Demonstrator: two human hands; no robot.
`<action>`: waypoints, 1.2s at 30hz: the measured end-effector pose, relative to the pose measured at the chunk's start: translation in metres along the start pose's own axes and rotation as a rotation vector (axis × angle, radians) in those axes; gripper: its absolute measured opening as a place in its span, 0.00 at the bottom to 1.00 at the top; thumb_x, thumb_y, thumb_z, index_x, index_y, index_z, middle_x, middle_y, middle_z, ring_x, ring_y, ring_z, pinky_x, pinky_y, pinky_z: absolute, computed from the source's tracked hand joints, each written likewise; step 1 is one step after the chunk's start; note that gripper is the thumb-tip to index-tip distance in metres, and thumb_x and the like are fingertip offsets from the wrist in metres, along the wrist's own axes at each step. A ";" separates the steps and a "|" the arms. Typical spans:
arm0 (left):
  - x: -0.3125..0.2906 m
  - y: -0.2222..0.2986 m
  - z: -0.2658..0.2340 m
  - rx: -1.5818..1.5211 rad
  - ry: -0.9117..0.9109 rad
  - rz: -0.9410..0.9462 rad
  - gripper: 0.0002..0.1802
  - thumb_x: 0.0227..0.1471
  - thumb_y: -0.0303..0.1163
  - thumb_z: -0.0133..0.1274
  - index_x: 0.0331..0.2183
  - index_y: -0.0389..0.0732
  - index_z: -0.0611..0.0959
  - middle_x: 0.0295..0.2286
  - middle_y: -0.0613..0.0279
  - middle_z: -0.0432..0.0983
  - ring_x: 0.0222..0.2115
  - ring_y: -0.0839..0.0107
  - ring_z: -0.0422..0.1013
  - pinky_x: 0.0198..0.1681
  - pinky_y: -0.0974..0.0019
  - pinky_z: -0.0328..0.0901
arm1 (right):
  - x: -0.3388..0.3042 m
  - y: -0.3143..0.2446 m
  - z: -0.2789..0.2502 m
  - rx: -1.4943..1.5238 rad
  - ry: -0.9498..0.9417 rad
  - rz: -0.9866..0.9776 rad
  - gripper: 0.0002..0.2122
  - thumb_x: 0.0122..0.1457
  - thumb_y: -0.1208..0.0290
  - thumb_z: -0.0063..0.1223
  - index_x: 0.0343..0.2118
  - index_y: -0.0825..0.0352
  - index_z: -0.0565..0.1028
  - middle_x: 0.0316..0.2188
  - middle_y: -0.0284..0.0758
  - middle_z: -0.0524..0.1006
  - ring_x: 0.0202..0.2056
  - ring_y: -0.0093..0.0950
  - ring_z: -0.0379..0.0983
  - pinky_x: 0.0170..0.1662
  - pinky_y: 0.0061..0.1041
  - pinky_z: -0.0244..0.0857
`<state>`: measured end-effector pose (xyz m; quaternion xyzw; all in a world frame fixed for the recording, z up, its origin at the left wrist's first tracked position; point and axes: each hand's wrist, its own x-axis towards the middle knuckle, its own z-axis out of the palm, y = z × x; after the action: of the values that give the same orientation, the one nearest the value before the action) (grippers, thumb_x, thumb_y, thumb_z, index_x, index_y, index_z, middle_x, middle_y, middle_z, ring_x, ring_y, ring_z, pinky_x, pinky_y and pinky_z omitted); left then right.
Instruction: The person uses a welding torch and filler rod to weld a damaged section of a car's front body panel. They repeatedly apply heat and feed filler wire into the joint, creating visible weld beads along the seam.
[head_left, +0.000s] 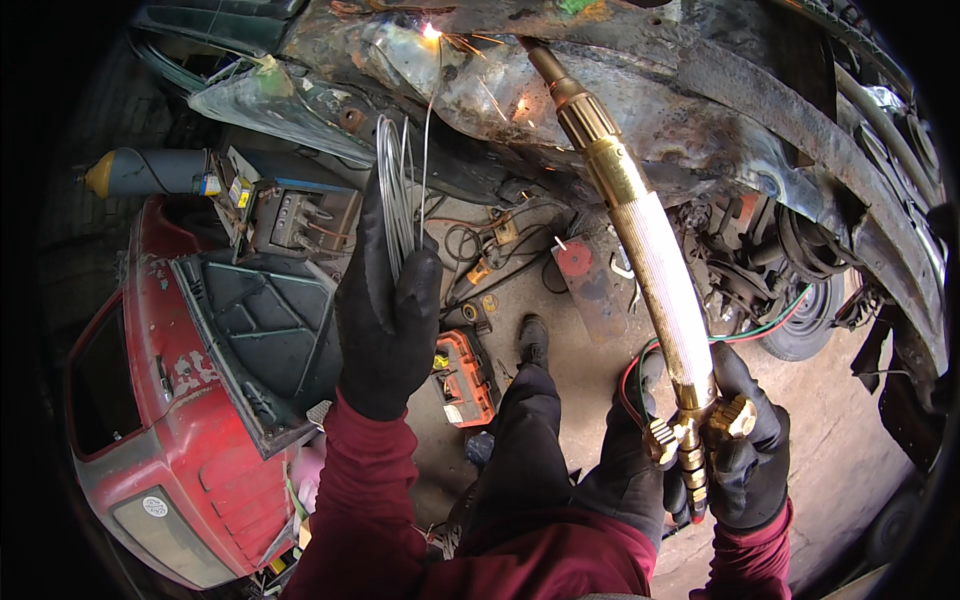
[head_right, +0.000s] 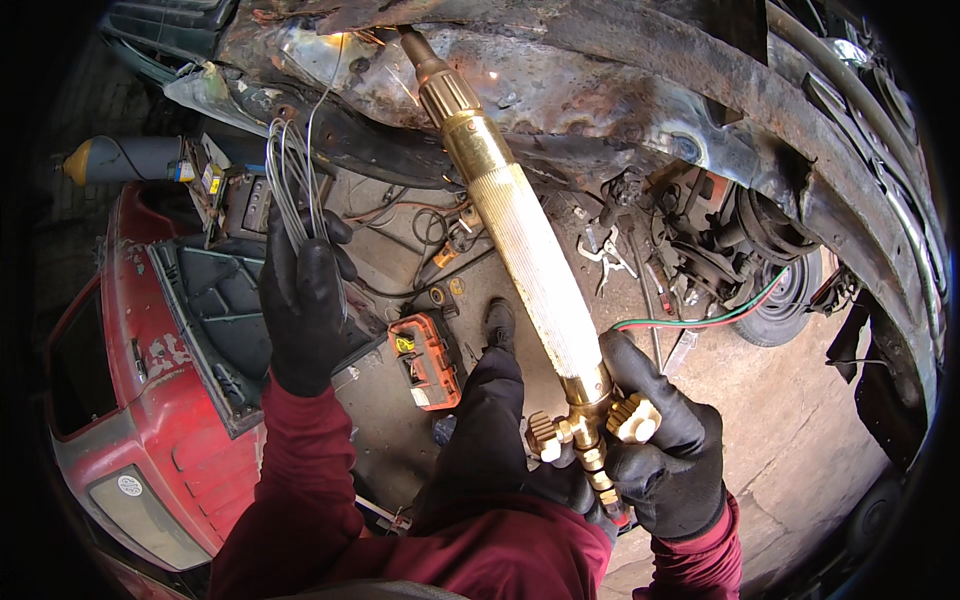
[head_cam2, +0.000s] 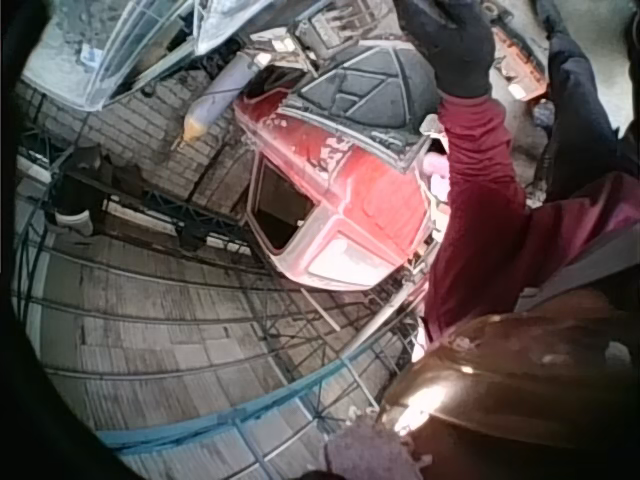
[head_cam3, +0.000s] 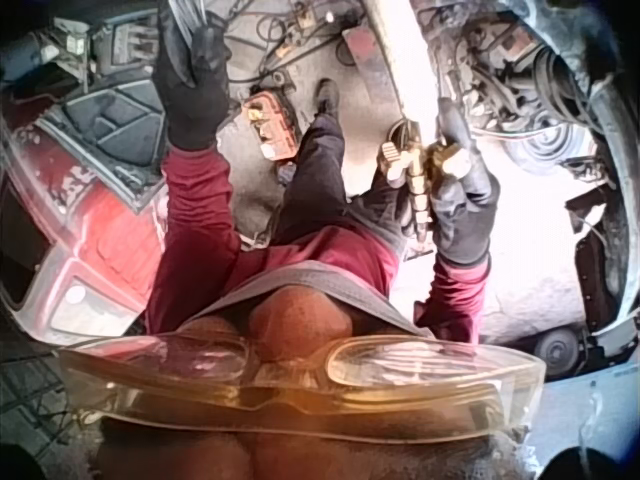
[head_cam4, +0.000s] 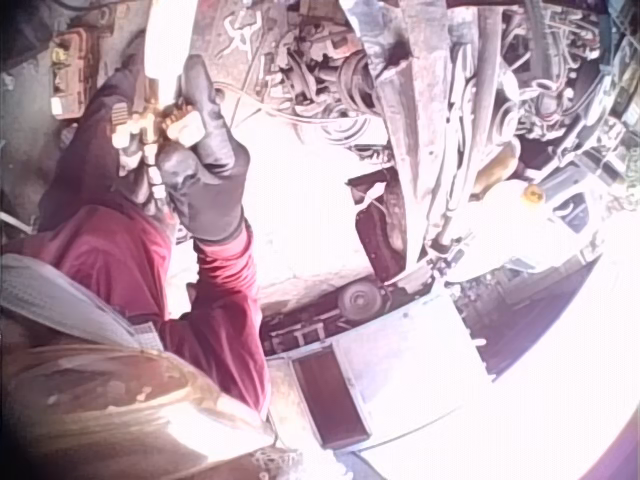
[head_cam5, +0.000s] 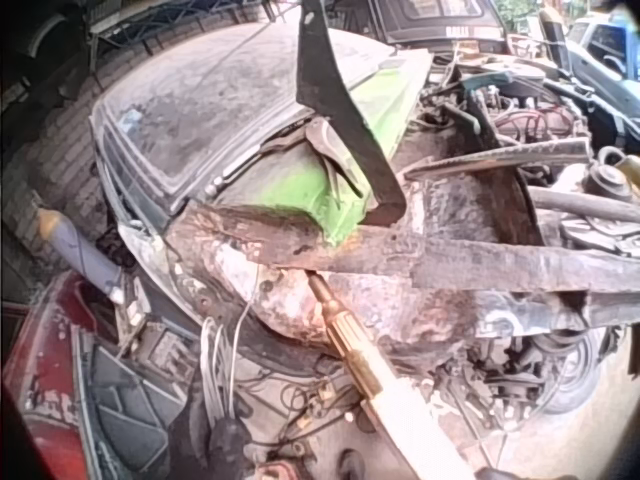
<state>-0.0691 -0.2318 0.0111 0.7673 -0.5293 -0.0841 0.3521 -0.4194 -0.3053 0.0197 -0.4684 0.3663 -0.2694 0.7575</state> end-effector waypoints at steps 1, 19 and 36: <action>0.000 -0.001 0.000 -0.006 -0.002 -0.009 0.24 0.75 0.37 0.42 0.62 0.30 0.71 0.38 0.56 0.79 0.27 0.73 0.71 0.30 0.65 0.69 | 0.000 0.000 0.000 -0.006 0.001 0.003 0.38 0.67 0.57 0.69 0.72 0.75 0.66 0.51 0.52 0.83 0.39 0.35 0.86 0.44 0.33 0.82; 0.002 -0.004 0.004 -0.028 0.021 -0.018 0.27 0.75 0.36 0.43 0.66 0.30 0.69 0.38 0.58 0.79 0.28 0.77 0.70 0.30 0.67 0.67 | -0.003 -0.002 0.000 0.023 0.040 0.147 0.45 0.60 0.47 0.72 0.71 0.76 0.67 0.53 0.48 0.83 0.43 0.32 0.85 0.50 0.33 0.80; -0.074 0.026 0.034 -0.763 0.026 -0.546 0.31 0.74 0.27 0.40 0.73 0.36 0.62 0.34 0.58 0.79 0.30 0.74 0.77 0.37 0.67 0.74 | -0.115 -0.014 -0.050 0.035 0.057 0.242 0.32 0.69 0.72 0.62 0.75 0.63 0.65 0.39 0.46 0.87 0.24 0.28 0.82 0.26 0.27 0.77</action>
<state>-0.1374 -0.1874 -0.0162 0.6954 -0.2349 -0.3526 0.5804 -0.5282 -0.2507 0.0522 -0.3994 0.4370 -0.1955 0.7818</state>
